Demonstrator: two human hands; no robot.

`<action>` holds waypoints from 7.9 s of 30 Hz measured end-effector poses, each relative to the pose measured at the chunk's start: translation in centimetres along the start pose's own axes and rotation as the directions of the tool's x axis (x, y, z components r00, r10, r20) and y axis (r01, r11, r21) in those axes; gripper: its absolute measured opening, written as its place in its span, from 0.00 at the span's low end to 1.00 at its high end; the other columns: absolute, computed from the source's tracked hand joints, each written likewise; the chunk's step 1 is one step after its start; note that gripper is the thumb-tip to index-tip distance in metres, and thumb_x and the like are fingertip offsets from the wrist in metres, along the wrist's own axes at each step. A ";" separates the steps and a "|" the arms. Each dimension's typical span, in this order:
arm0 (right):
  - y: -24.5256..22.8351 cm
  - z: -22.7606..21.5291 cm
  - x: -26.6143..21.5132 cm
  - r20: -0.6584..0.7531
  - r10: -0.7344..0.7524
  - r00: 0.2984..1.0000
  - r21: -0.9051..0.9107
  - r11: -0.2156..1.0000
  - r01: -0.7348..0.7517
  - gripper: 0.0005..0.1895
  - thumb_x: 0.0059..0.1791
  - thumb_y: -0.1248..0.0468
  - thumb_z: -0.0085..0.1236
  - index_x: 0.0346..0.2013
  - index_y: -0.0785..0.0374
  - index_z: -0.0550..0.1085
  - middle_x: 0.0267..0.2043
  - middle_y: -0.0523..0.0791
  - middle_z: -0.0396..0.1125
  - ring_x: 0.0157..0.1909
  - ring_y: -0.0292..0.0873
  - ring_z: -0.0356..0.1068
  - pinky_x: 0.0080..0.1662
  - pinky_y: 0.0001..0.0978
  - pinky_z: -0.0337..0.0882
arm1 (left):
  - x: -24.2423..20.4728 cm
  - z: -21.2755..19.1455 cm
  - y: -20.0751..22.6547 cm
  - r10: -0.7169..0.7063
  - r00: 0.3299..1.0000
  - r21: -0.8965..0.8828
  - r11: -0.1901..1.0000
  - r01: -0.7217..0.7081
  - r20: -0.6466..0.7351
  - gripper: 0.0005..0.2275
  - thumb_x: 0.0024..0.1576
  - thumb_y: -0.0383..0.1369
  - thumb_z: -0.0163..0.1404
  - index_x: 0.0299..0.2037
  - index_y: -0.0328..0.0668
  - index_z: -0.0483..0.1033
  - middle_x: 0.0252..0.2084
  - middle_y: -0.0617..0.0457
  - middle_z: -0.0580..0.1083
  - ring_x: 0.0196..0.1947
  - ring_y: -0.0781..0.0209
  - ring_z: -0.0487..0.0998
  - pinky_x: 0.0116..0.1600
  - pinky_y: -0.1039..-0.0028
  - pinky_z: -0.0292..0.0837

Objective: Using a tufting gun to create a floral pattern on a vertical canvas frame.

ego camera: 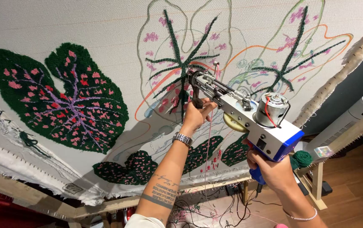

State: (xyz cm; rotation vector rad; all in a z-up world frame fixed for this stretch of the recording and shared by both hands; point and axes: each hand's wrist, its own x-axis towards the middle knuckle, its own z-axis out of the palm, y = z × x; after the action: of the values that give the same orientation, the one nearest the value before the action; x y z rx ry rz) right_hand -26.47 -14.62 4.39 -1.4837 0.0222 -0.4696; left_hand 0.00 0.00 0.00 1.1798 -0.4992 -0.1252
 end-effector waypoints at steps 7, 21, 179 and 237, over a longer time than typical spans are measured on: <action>-0.7 0.8 0.3 -0.008 0.003 1.000 0.063 0.998 -0.003 0.16 0.47 0.77 0.52 0.49 0.71 0.69 0.48 0.51 0.73 0.28 0.38 0.64 0.29 0.32 0.66 | 0.7 -0.7 -1.1 -0.011 1.000 0.045 0.999 0.012 -0.004 0.15 0.55 0.30 0.63 0.45 0.24 0.75 0.42 0.45 0.79 0.31 0.63 0.78 0.22 0.74 0.72; -0.7 0.9 0.3 -0.003 0.028 1.000 0.184 0.983 -0.027 0.16 0.48 0.75 0.50 0.51 0.74 0.69 0.47 0.51 0.70 0.31 0.39 0.62 0.31 0.33 0.65 | 0.3 -0.4 2.2 -0.019 0.999 0.214 0.977 0.012 0.032 0.25 0.54 0.36 0.63 0.55 0.21 0.73 0.46 0.46 0.82 0.28 0.64 0.77 0.22 0.76 0.68; -4.0 -6.7 -1.7 0.068 0.084 0.994 0.227 0.969 -0.098 0.19 0.44 0.75 0.50 0.49 0.81 0.69 0.30 0.48 0.61 0.26 0.40 0.56 0.28 0.33 0.59 | -4.9 4.7 7.0 -0.170 0.943 0.147 0.980 0.131 0.287 0.19 0.59 0.41 0.57 0.48 0.29 0.81 0.42 0.52 0.82 0.24 0.70 0.72 0.29 0.77 0.69; -3.0 1.0 0.2 -0.060 0.107 0.992 0.186 0.978 -0.095 0.14 0.45 0.77 0.50 0.45 0.76 0.71 0.36 0.49 0.70 0.27 0.38 0.61 0.27 0.33 0.64 | 0.1 -0.1 2.4 -0.152 0.976 0.239 0.964 0.112 0.155 0.10 0.56 0.35 0.60 0.38 0.34 0.83 0.38 0.54 0.82 0.21 0.67 0.78 0.24 0.78 0.63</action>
State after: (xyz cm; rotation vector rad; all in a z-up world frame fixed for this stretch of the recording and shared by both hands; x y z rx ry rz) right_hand -26.86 -13.75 7.40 -1.2794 0.1064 -0.4289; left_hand -0.28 1.03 2.20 1.4371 -0.5979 -0.2931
